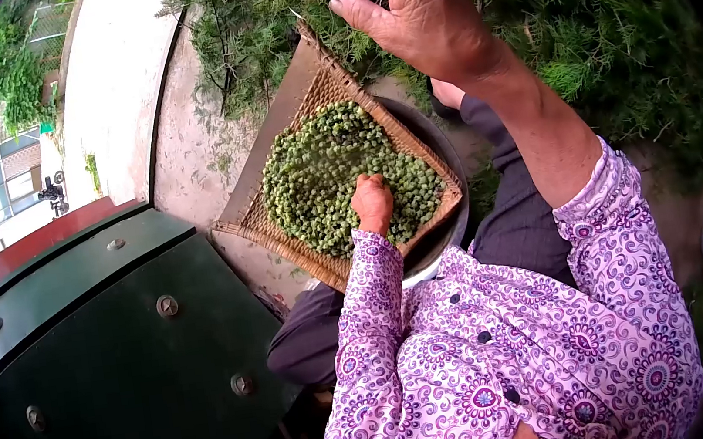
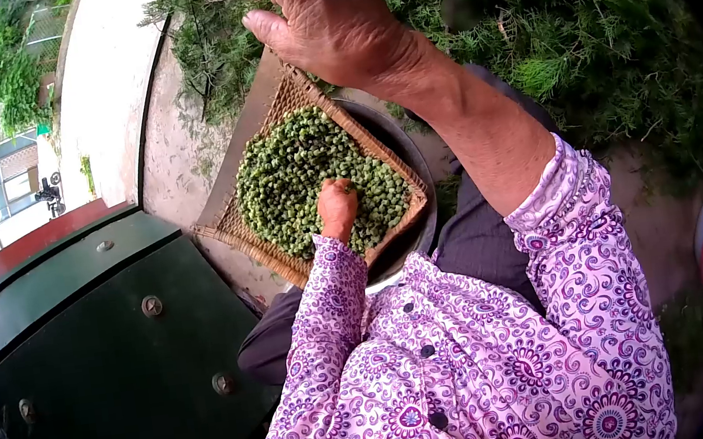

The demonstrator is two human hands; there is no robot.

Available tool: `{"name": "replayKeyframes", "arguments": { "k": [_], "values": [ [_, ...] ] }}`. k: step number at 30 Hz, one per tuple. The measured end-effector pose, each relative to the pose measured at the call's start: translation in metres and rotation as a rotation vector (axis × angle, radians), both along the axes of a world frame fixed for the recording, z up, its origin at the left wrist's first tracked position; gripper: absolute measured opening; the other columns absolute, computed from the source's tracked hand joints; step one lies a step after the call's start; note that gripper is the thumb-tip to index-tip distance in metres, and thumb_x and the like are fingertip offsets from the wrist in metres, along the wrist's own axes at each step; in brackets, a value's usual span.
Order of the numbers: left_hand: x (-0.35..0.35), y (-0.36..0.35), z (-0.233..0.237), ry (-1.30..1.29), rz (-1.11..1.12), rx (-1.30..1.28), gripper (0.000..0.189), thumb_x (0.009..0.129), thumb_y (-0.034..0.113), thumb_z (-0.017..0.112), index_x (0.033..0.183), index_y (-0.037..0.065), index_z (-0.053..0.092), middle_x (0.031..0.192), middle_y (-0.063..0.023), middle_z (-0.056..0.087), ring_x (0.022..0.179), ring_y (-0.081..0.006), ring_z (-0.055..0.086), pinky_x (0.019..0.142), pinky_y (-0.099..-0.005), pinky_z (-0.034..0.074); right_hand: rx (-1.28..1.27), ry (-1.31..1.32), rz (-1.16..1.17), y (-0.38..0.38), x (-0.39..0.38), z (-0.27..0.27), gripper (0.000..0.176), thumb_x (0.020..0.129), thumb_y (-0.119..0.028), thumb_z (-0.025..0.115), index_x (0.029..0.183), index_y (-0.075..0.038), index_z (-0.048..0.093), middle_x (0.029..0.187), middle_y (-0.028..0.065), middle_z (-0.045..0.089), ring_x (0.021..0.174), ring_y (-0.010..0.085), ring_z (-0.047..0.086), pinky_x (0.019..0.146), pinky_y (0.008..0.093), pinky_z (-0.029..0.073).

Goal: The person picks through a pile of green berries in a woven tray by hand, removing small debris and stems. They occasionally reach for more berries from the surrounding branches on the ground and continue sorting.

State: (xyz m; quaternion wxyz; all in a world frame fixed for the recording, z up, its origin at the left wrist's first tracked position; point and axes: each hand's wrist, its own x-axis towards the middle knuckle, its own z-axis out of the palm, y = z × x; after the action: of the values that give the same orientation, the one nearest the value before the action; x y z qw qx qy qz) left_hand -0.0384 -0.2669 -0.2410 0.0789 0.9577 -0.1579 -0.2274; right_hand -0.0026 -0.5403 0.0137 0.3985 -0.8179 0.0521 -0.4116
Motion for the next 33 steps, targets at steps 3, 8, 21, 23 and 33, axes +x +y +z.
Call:
{"name": "replayKeyframes", "arguments": {
  "k": [3,8,21,23,33],
  "values": [
    [0.003,0.003,-0.011,-0.007,0.006,-0.034,0.013,0.069,0.014,0.06,0.081,0.011,0.065,0.089,-0.0094,0.057,0.082,-0.0291,0.057,0.07,-0.038,0.046,0.055,0.047,0.063,-0.001,0.002,-0.003,0.011,0.069,-0.006,0.064,0.074,0.0,0.056,0.067,0.0138,0.056,0.059,0.0248,0.056,0.052,0.0332,0.046],
    [0.003,0.012,-0.017,-0.028,-0.015,-0.063,0.007,0.07,0.011,0.057,0.074,0.006,0.06,0.089,-0.0133,0.057,0.079,-0.0329,0.056,0.068,-0.0417,0.046,0.03,0.034,0.118,0.005,0.0,-0.008,0.01,0.071,-0.007,0.063,0.075,0.0,0.057,0.067,0.0136,0.056,0.06,0.0245,0.057,0.053,0.0332,0.046],
    [0.004,0.035,0.134,0.619,0.631,-1.407,0.006,0.084,0.007,0.056,0.087,0.003,0.052,0.072,-0.0024,0.054,0.054,-0.0108,0.049,0.05,-0.023,0.042,0.025,0.723,0.96,0.091,-0.012,-0.058,0.061,0.063,-0.027,0.066,0.113,0.004,0.049,0.094,0.0205,0.059,0.086,0.0269,0.059,0.075,0.0351,0.046],
    [-0.001,0.031,0.155,0.603,0.616,-1.439,0.008,0.083,0.007,0.056,0.088,0.004,0.051,0.072,-0.0021,0.054,0.053,-0.0097,0.048,0.049,-0.023,0.041,0.021,0.748,1.013,0.113,-0.013,-0.081,0.063,0.062,-0.03,0.067,0.113,0.003,0.049,0.098,0.0211,0.058,0.09,0.0286,0.058,0.078,0.0346,0.046],
    [-0.017,0.049,0.192,0.494,0.601,-1.397,0.005,0.083,0.005,0.054,0.087,0.004,0.05,0.069,-0.0029,0.054,0.051,-0.0087,0.047,0.048,-0.0222,0.041,0.39,0.841,1.296,0.14,-0.021,-0.071,0.022,0.073,-0.012,0.063,0.088,0.003,0.062,0.073,0.0103,0.063,0.067,0.015,0.06,0.058,0.0266,0.049]
  ]
}}
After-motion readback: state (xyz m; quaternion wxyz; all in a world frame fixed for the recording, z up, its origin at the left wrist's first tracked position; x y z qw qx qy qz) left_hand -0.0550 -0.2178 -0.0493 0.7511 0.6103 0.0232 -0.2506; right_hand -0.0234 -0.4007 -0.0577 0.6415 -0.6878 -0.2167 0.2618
